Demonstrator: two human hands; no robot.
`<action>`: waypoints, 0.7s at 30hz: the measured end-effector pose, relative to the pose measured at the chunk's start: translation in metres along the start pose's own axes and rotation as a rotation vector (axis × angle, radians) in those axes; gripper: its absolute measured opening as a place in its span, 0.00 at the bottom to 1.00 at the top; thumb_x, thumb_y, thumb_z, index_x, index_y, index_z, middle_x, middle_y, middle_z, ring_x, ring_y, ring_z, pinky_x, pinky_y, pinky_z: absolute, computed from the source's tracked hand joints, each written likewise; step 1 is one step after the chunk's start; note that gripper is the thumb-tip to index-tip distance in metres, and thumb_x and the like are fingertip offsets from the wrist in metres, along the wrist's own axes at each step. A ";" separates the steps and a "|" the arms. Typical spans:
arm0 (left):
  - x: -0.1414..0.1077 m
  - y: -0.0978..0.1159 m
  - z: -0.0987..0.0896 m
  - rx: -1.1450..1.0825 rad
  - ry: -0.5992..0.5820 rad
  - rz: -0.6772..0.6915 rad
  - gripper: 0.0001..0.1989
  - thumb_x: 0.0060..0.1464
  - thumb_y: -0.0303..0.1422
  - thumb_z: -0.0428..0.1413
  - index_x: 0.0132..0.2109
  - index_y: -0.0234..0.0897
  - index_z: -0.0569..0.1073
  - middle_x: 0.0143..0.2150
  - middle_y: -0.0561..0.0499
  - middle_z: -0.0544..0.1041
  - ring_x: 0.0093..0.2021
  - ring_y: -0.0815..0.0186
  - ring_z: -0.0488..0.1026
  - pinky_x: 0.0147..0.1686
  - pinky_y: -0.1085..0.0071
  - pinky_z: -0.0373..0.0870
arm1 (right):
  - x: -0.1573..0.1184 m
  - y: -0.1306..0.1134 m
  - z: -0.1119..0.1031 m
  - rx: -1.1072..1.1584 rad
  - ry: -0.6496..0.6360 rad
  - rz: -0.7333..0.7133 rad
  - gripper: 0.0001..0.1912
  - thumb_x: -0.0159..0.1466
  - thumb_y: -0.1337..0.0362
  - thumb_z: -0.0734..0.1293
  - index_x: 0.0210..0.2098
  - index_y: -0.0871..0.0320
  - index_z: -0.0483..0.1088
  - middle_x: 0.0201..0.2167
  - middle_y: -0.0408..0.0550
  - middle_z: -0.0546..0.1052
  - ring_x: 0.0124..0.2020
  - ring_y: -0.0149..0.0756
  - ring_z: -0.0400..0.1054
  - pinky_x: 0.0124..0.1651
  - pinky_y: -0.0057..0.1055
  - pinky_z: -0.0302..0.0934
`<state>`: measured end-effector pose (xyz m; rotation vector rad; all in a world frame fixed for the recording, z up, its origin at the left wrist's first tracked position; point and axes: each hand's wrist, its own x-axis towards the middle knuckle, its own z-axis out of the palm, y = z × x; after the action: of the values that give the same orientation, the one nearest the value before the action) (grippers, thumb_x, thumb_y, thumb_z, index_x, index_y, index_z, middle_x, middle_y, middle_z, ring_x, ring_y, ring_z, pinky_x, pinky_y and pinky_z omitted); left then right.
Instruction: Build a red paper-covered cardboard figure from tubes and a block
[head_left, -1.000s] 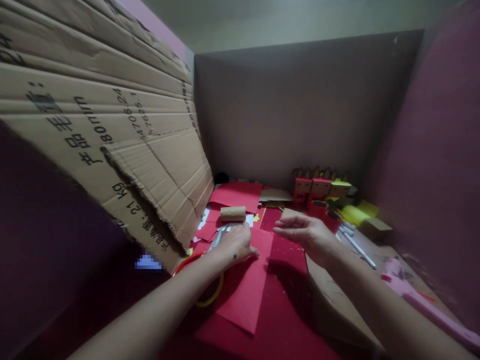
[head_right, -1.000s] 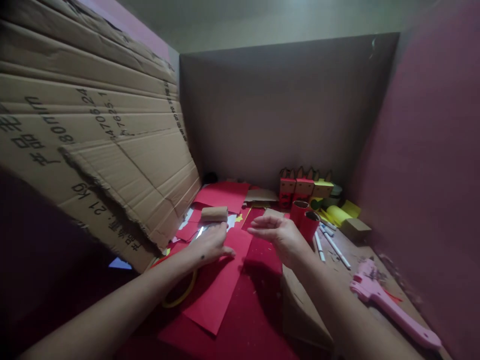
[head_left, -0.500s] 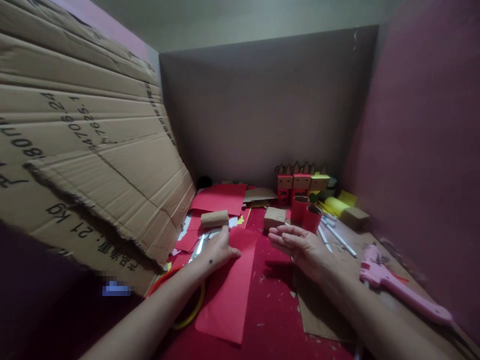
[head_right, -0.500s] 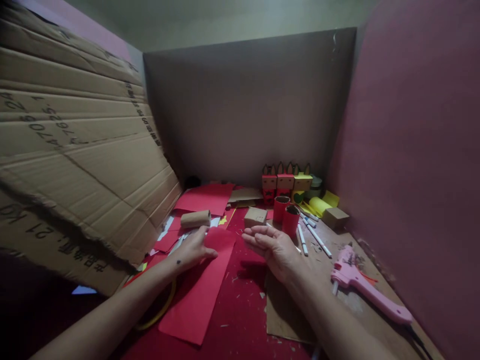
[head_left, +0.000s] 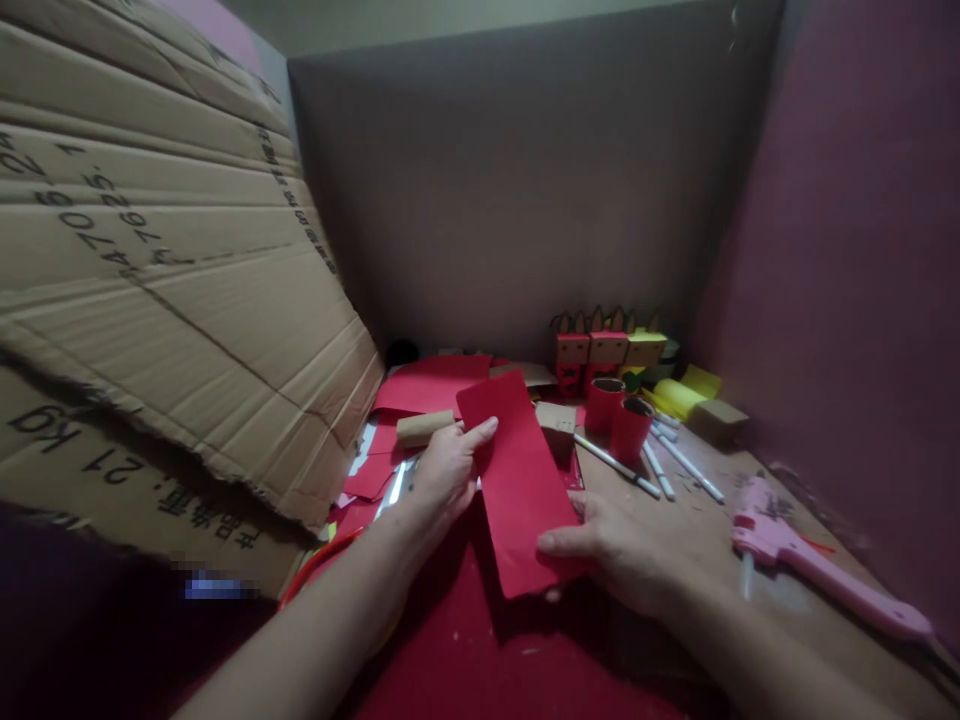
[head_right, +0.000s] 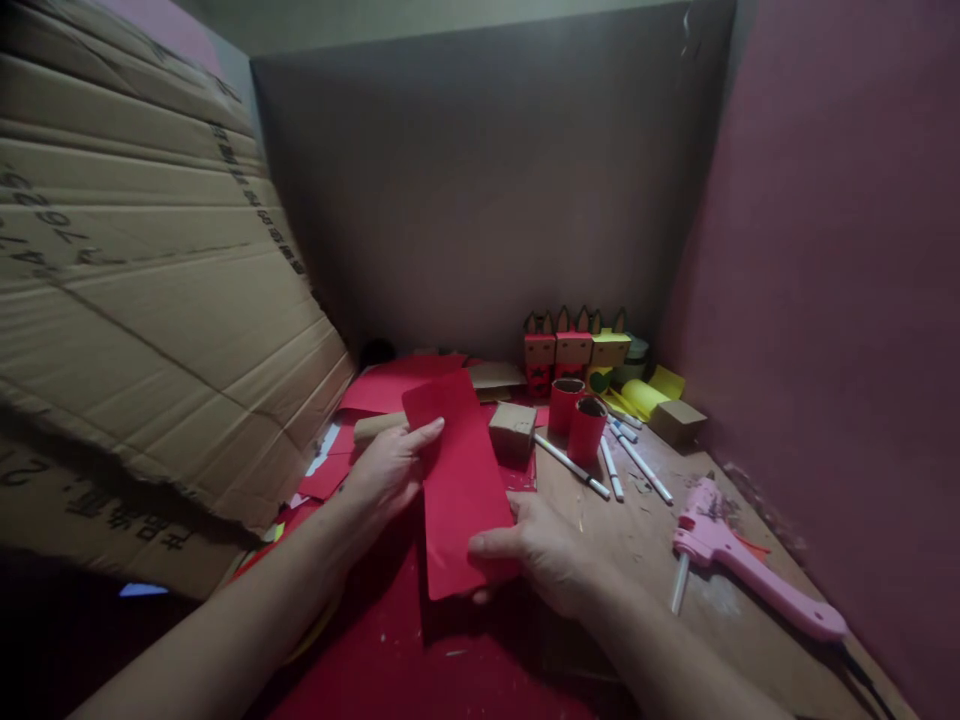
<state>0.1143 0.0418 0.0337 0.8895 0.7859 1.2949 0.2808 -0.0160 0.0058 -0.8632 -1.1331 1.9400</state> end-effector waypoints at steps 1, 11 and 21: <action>0.003 -0.004 -0.003 -0.040 0.024 0.001 0.06 0.51 0.29 0.57 0.38 0.31 0.74 0.31 0.44 0.81 0.37 0.57 0.79 0.43 0.60 0.74 | 0.000 0.001 0.000 -0.014 -0.022 0.027 0.16 0.48 0.70 0.71 0.37 0.65 0.72 0.25 0.51 0.78 0.23 0.35 0.72 0.26 0.28 0.67; 0.018 -0.007 -0.019 -0.169 0.173 0.151 0.05 0.53 0.29 0.57 0.30 0.33 0.74 0.26 0.49 0.80 0.34 0.61 0.79 0.44 0.63 0.74 | 0.002 0.003 -0.006 0.006 0.013 0.089 0.16 0.48 0.73 0.69 0.38 0.64 0.71 0.26 0.52 0.78 0.23 0.38 0.75 0.27 0.30 0.70; 0.010 0.005 -0.018 -0.084 0.214 0.346 0.07 0.47 0.32 0.60 0.36 0.37 0.74 0.29 0.53 0.80 0.34 0.65 0.78 0.42 0.69 0.73 | -0.001 0.000 -0.004 -0.022 0.073 0.040 0.39 0.52 0.68 0.67 0.62 0.55 0.55 0.24 0.48 0.78 0.20 0.39 0.74 0.23 0.31 0.68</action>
<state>0.0977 0.0541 0.0299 0.8529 0.7573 1.7368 0.2842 -0.0152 0.0048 -0.9669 -1.1045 1.9154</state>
